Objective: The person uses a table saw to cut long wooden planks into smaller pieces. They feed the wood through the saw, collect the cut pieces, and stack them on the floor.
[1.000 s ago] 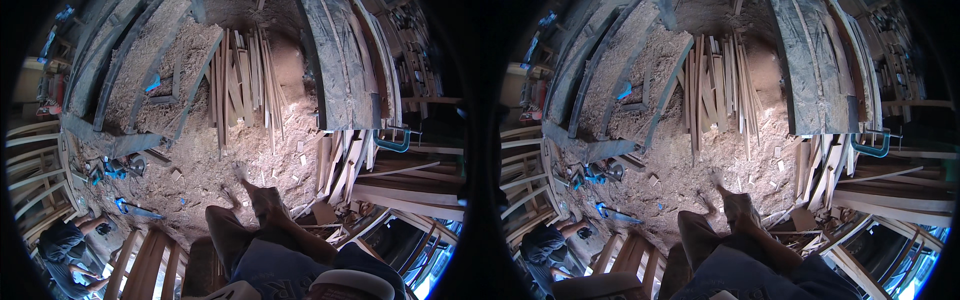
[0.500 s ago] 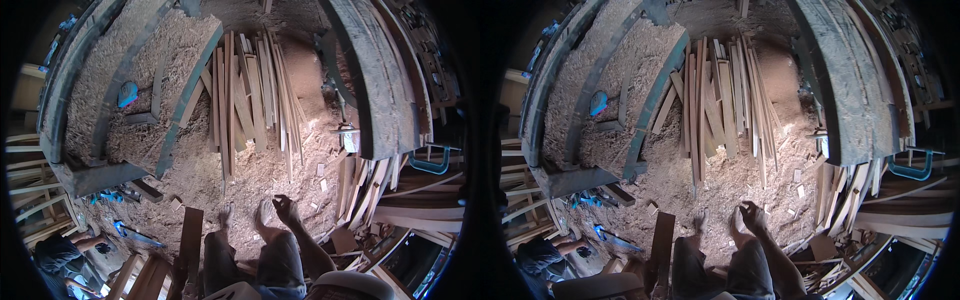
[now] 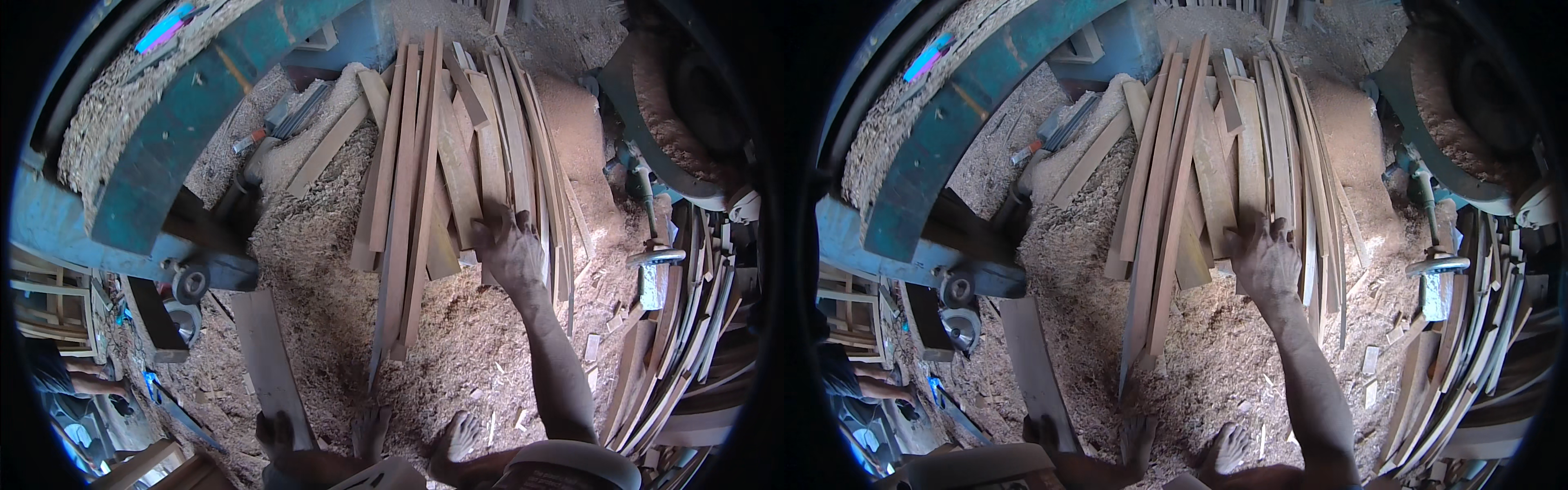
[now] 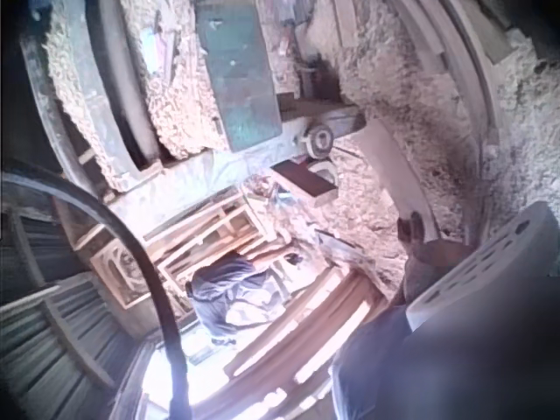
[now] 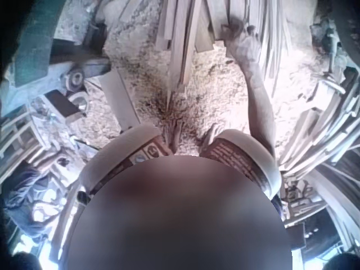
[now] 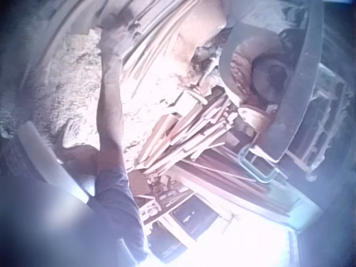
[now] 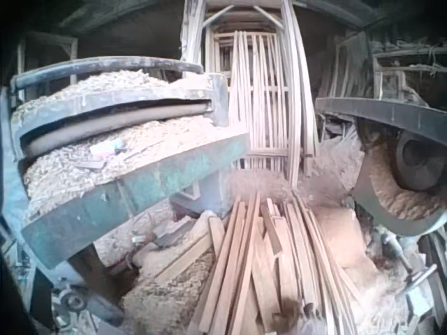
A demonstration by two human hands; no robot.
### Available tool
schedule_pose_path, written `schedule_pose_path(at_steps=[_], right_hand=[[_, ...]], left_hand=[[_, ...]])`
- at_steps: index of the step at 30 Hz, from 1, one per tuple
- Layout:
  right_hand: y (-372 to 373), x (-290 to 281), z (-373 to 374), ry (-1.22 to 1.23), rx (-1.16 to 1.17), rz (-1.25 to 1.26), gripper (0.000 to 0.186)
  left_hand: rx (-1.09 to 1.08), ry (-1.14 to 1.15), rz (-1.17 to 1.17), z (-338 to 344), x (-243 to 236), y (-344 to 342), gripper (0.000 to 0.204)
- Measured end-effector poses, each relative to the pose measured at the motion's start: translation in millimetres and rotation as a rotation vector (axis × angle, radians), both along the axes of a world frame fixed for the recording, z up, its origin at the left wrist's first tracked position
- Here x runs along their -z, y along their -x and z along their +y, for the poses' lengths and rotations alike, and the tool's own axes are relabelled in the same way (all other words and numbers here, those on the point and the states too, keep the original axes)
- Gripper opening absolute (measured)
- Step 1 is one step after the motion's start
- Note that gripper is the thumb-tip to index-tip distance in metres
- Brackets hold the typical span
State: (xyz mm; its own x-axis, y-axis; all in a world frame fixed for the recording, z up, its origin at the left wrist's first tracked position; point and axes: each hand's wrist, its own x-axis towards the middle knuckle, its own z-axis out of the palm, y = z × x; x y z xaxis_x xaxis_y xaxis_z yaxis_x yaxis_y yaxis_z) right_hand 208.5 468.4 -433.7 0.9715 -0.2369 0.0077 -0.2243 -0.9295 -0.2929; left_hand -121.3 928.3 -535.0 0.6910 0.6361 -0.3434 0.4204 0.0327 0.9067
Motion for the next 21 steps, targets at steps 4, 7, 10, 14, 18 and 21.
schedule_pose_path(at_steps=[4, 7, 10, 14, 18, 21], right_hand=[[14.1, 8.2, -6.0, -0.033, -0.136, -0.132, 0.038], [29.2, 10.1, -3.9, -0.115, -0.168, -0.098, 0.024], [38.7, -4.1, 5.9, -0.020, -0.266, -0.327, 0.025], [33.2, -41.3, 34.0, -0.023, -0.266, -0.534, 0.047], [32.5, -60.5, 95.2, -0.181, -0.345, 0.219, 0.090], [33.5, -55.9, 137.4, 0.044, -0.369, 0.250, 0.116]], left_hand=[[0.018, -0.039, -0.115, -42.0, 30.9, -33.2, 0.026], [0.097, -0.031, -0.135, -59.7, 30.5, -48.7, 0.027], [0.139, -0.034, -0.151, -68.8, 22.8, -65.7, 0.031], [0.166, -0.067, -0.135, -69.8, 14.3, -69.1, 0.032], [0.140, -0.039, -0.141, -73.7, 24.3, -61.0, 0.033], [0.094, -0.013, -0.141, -77.0, 36.2, -57.6, 0.036]])
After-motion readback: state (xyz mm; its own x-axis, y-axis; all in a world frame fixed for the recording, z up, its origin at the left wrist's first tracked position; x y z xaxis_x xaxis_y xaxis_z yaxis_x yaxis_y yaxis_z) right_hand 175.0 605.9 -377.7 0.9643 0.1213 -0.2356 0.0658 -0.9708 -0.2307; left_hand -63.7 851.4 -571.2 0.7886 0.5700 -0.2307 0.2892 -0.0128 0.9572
